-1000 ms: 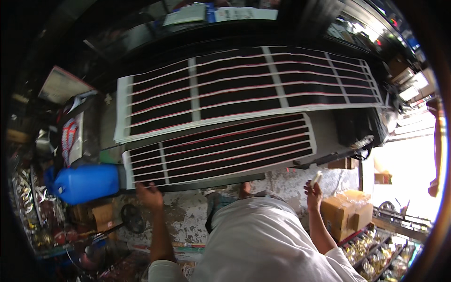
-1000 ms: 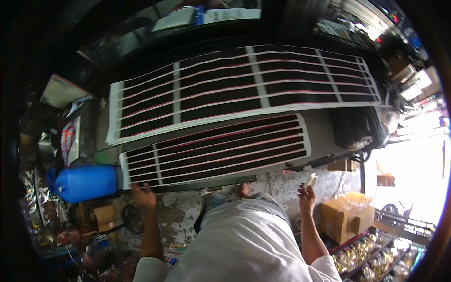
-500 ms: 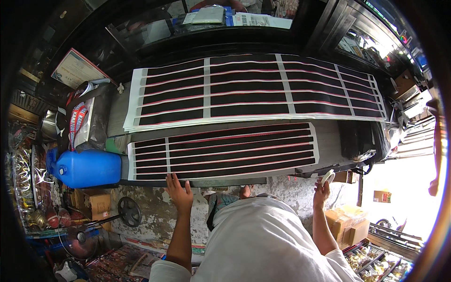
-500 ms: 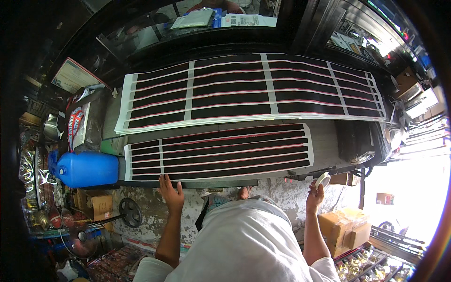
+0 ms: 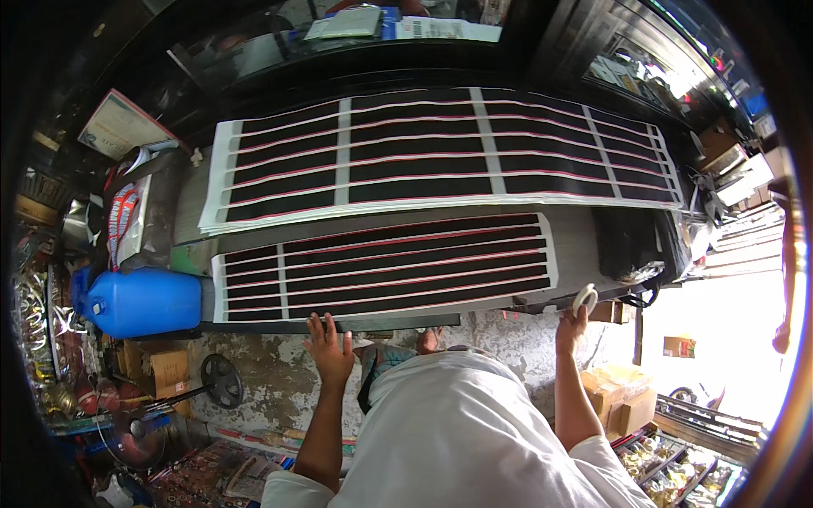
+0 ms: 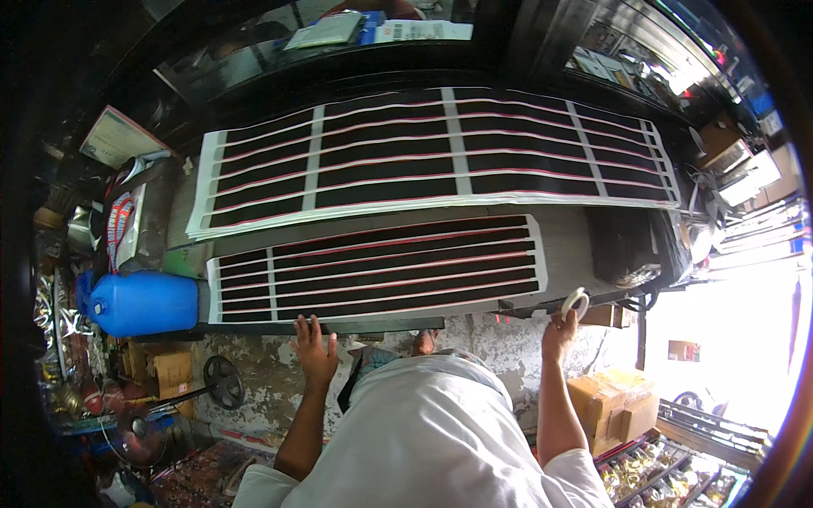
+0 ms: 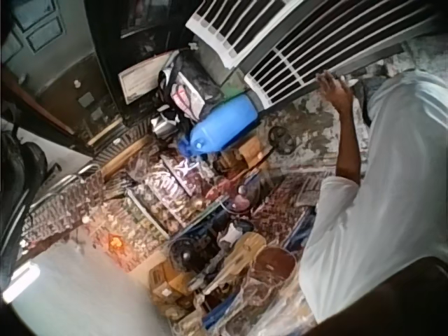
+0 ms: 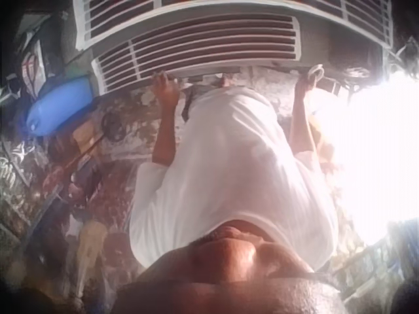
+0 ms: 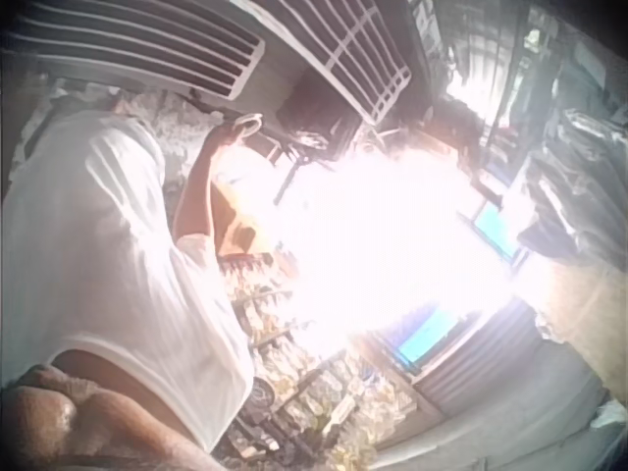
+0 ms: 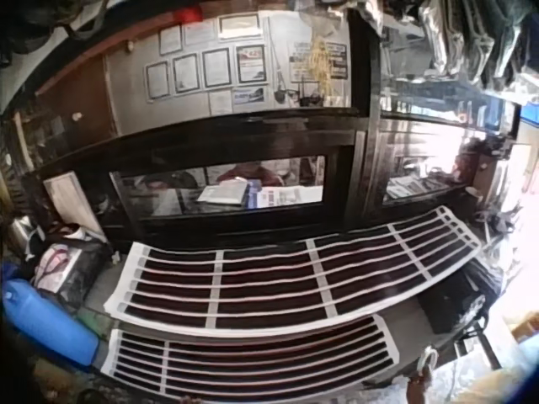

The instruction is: The person assembles a solar panel by hand, placing white plastic strips onto a black panel with red lines. They align and press the strips into place to form a grid pattern.

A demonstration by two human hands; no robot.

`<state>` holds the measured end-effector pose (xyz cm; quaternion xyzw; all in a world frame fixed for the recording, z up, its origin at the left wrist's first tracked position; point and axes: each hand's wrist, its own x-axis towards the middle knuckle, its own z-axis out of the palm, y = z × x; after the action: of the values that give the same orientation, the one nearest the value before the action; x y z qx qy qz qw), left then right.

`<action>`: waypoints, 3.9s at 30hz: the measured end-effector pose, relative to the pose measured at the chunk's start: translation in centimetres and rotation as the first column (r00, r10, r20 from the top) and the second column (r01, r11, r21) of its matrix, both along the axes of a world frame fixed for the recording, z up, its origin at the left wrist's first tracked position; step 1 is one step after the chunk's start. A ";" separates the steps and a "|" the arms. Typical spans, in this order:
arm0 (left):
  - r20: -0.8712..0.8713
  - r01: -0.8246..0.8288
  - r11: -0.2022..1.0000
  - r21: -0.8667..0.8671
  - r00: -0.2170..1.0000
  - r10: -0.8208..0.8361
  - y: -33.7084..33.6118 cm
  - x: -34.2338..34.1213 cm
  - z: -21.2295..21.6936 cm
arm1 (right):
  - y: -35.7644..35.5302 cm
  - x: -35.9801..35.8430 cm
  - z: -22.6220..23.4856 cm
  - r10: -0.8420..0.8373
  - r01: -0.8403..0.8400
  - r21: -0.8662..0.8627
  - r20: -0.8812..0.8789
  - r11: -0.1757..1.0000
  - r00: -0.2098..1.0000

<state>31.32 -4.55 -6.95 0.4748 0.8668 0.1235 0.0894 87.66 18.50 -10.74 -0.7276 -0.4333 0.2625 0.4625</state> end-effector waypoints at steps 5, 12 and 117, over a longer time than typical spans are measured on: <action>-0.039 0.008 0.999 -0.050 0.999 -0.010 -0.3 -0.3 -0.2 | 4.0 -1.7 1.4 0.016 -0.025 0.052 0.174 0.998 0.985; -0.073 -0.061 0.995 -0.081 0.996 0.055 -0.3 -0.9 -0.1 | 7.8 -7.4 5.8 0.074 -0.071 -0.023 0.429 0.997 0.900; -0.117 0.021 0.991 0.131 0.993 -0.006 10.5 -6.3 1.5 | -10.2 1.3 -0.6 0.065 0.163 -0.382 0.518 0.910 0.853</action>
<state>25.03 5.90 -5.44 0.4921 0.8571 0.1519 0.0078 88.96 8.27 -11.37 -0.8629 -0.4576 0.1293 0.1711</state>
